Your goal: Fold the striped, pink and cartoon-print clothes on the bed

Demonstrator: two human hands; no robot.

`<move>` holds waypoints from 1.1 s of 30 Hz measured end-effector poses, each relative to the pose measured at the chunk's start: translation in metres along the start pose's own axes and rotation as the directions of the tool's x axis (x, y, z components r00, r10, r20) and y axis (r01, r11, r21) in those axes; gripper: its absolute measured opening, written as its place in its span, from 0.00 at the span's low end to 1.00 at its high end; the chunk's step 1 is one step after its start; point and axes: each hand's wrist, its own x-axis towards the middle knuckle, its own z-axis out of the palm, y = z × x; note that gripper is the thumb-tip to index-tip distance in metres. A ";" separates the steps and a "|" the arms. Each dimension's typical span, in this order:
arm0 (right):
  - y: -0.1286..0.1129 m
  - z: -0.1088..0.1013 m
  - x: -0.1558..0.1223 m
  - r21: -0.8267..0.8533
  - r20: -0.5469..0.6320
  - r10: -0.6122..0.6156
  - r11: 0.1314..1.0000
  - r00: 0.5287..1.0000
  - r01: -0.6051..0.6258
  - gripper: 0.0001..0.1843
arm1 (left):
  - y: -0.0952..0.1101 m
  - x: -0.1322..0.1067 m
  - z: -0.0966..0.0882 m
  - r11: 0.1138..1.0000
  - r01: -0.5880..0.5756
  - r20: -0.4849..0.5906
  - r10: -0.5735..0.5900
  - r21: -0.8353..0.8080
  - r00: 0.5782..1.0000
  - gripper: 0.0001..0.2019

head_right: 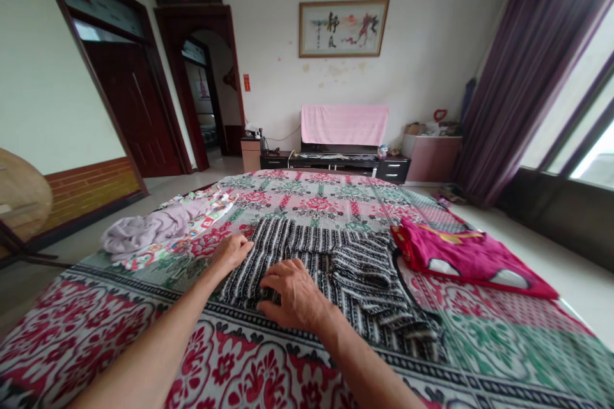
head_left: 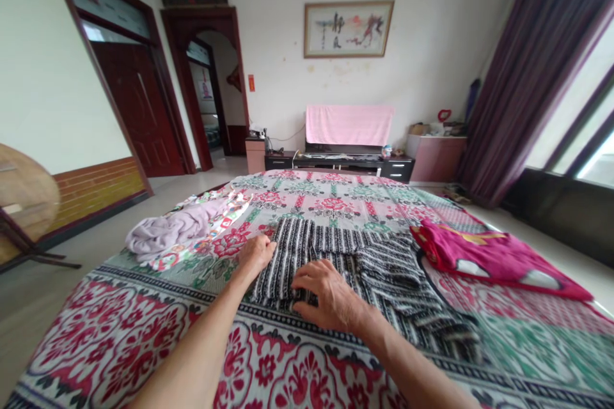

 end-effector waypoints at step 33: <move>-0.004 -0.004 0.004 0.212 0.052 0.114 0.970 0.992 -0.122 0.10 | -0.005 0.006 -0.005 0.995 0.011 0.131 0.002 -0.097 0.991 0.13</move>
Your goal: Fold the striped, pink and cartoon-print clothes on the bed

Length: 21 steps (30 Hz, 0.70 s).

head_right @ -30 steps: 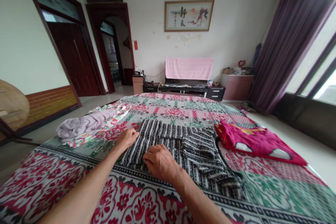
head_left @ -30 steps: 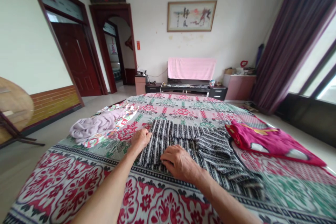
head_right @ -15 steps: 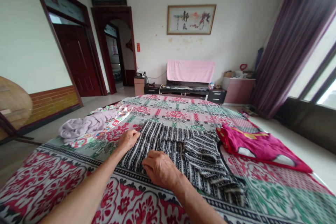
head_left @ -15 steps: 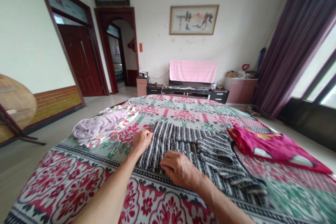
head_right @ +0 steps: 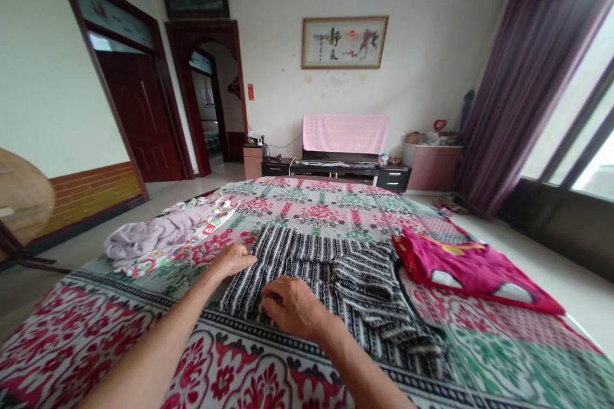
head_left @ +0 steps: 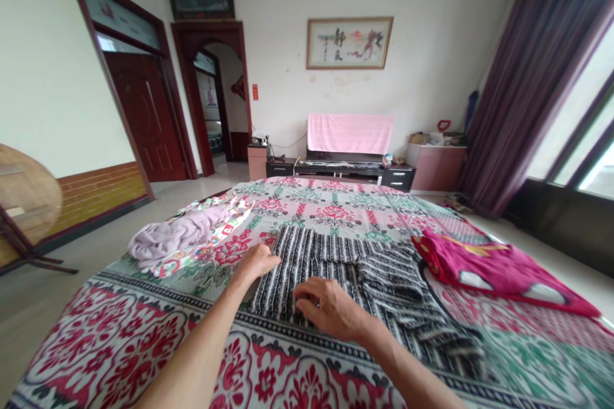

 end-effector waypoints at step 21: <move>0.056 -0.014 0.075 0.084 -0.249 0.468 0.883 0.848 -0.462 0.23 | -0.020 -0.024 -0.048 0.909 0.130 0.576 0.136 -0.396 0.806 0.21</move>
